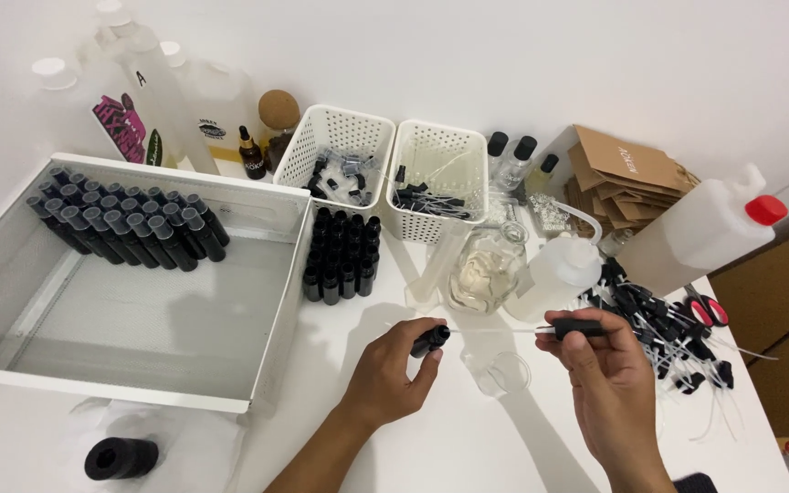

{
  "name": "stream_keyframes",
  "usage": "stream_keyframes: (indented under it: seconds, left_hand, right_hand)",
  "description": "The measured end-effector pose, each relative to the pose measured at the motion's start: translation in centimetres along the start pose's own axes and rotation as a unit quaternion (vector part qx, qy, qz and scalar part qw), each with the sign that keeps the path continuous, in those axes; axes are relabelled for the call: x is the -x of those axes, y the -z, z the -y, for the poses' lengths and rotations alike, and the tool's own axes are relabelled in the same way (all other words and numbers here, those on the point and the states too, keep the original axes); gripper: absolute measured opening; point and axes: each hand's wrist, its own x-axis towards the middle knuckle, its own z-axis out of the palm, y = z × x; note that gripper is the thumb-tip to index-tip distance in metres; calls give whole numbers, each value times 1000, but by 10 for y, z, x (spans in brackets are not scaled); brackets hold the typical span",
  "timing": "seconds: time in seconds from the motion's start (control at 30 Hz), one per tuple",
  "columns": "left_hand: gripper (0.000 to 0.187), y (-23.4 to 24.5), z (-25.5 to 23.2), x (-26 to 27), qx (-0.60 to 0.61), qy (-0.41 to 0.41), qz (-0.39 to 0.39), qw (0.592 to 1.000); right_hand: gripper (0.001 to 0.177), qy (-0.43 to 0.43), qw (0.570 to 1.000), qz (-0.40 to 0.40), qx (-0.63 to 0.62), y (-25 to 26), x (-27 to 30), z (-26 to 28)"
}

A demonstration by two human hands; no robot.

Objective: The person fills small black bottles with a clear liquid using a pipette. They draw liquid from a glass jar into the pipette and transfer it into the bottles, then secure the caps. The filled bottles are placed into a white mesh tray.

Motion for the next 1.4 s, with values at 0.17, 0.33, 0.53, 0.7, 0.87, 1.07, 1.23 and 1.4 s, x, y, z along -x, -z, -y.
stream_keyframes:
  seconds: [0.17, 0.33, 0.53, 0.7, 0.87, 1.07, 1.23, 1.4]
  left_hand:
    - [34, 2, -2, -5, -15, -47, -19, 999]
    - [32, 2, -2, -5, -29, -84, -25, 996]
    - [34, 1, -2, -2, 1, -83, -7, 996]
    - [33, 0, 2, -1, 2, -78, 5, 997]
    - [35, 4, 0, -2, -1, -93, -5, 996]
    - [33, 0, 1, -1, 11, -98, -17, 995]
    - [38, -7, 4, 6, 11, -63, -16, 998]
    - [41, -6, 3, 4, -8, -83, -36, 996]
  right_hand:
    - [25, 22, 991, 51, 126, -19, 2, 13]
    - [31, 17, 977, 139, 160, -33, -4, 4]
    - [24, 48, 950, 199, 234, -51, -12, 4]
    - [24, 146, 903, 227, 333, -59, -16, 0]
    - [24, 97, 909, 233, 331, -61, -18, -9]
    - [23, 108, 909, 222, 336, -68, -14, -13]
    - [22, 76, 912, 174, 362, -74, -12, -9]
    - [33, -8, 888, 131, 442, -85, -7, -1]
